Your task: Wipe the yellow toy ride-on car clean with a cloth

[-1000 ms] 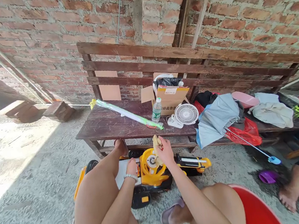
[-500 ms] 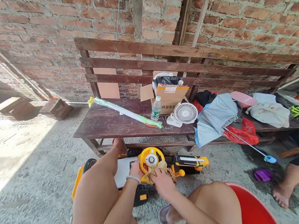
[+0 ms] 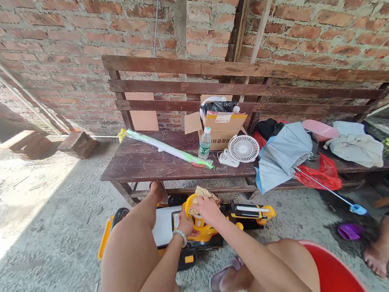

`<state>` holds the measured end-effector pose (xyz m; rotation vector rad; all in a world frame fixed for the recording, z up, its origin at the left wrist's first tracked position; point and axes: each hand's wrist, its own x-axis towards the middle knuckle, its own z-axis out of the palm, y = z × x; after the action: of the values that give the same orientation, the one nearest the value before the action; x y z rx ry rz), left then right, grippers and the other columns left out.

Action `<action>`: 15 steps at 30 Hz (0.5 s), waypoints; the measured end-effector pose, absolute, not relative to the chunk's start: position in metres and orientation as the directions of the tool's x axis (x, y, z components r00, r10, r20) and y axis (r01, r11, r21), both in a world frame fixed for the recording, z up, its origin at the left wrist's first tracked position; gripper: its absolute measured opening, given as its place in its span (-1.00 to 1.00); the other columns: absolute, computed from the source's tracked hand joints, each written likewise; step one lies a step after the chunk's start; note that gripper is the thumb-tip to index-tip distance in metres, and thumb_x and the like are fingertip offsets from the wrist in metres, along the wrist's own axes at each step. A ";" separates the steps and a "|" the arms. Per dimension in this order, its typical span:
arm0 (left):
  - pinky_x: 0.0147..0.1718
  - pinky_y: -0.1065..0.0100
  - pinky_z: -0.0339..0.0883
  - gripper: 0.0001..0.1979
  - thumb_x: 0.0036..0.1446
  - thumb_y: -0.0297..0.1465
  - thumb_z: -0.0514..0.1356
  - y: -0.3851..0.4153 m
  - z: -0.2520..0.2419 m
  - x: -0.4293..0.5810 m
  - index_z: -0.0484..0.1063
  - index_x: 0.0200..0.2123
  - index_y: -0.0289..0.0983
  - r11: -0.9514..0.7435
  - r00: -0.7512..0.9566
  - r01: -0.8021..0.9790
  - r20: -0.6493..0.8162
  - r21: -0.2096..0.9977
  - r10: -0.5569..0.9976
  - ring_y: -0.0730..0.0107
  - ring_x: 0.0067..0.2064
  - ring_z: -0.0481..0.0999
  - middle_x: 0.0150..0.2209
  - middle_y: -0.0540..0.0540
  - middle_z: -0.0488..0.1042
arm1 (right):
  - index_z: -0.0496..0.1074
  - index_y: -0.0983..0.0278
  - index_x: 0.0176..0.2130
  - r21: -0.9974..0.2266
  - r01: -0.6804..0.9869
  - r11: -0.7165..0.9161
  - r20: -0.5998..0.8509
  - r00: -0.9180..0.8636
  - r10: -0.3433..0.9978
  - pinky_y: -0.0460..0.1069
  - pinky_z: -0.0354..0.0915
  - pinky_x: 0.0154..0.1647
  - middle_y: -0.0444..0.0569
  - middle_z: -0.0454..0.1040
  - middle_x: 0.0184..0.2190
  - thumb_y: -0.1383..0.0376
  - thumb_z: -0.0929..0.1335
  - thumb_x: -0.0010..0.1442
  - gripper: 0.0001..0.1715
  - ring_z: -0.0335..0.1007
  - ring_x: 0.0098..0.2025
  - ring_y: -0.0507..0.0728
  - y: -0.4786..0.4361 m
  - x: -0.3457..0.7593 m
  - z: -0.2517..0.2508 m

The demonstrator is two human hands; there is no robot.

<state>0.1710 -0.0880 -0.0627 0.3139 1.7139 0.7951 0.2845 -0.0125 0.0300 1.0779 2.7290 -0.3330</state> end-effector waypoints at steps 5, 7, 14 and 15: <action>-0.41 0.20 0.66 -0.58 0.43 -0.32 0.13 -0.090 -0.063 0.173 0.16 0.27 -0.21 0.748 -0.285 -0.211 -0.771 0.629 0.569 0.29 -0.55 0.63 -0.25 -0.09 0.61 | 0.58 0.14 0.16 -0.077 0.689 0.720 -0.305 -0.704 0.641 0.13 0.34 0.09 0.13 0.39 0.26 0.40 0.26 0.44 -0.55 0.27 0.21 0.32 -0.010 0.294 0.018; -0.41 0.21 0.67 -0.61 0.44 -0.35 0.10 -0.089 -0.062 0.174 0.16 0.27 -0.21 0.746 -0.293 -0.214 -0.770 0.630 0.566 0.29 -0.52 0.64 -0.19 -0.12 0.61 | 0.60 0.16 0.12 -0.025 0.696 0.718 -0.335 -0.683 0.649 0.16 0.36 0.09 0.17 0.40 0.25 0.40 0.26 0.43 -0.57 0.27 0.21 0.35 -0.006 0.304 0.021; -0.43 0.23 0.65 -0.60 0.46 -0.34 0.09 -0.088 -0.065 0.174 0.13 0.28 -0.19 0.762 -0.307 -0.180 -0.772 0.622 0.557 0.34 -0.56 0.61 -0.19 -0.11 0.61 | 0.62 0.15 0.10 -0.023 0.711 0.703 -0.359 -0.662 0.657 0.08 0.39 0.00 0.16 0.45 0.18 0.37 0.26 0.42 -0.57 0.35 0.16 0.32 -0.010 0.295 0.027; -0.42 0.23 0.66 -0.61 0.47 -0.35 0.06 -0.089 -0.065 0.174 0.11 0.29 -0.19 0.764 -0.303 -0.174 -0.772 0.621 0.558 0.36 -0.57 0.60 -0.20 -0.09 0.61 | 0.64 0.17 0.07 -0.025 0.706 0.708 -0.356 -0.668 0.654 0.08 0.40 0.00 0.17 0.46 0.17 0.37 0.26 0.42 -0.58 0.35 0.15 0.32 -0.012 0.287 0.028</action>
<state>0.1740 -0.0886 -0.0650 0.3034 1.7367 0.7441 0.2867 -0.0118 0.0279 1.0660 2.5956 -0.2293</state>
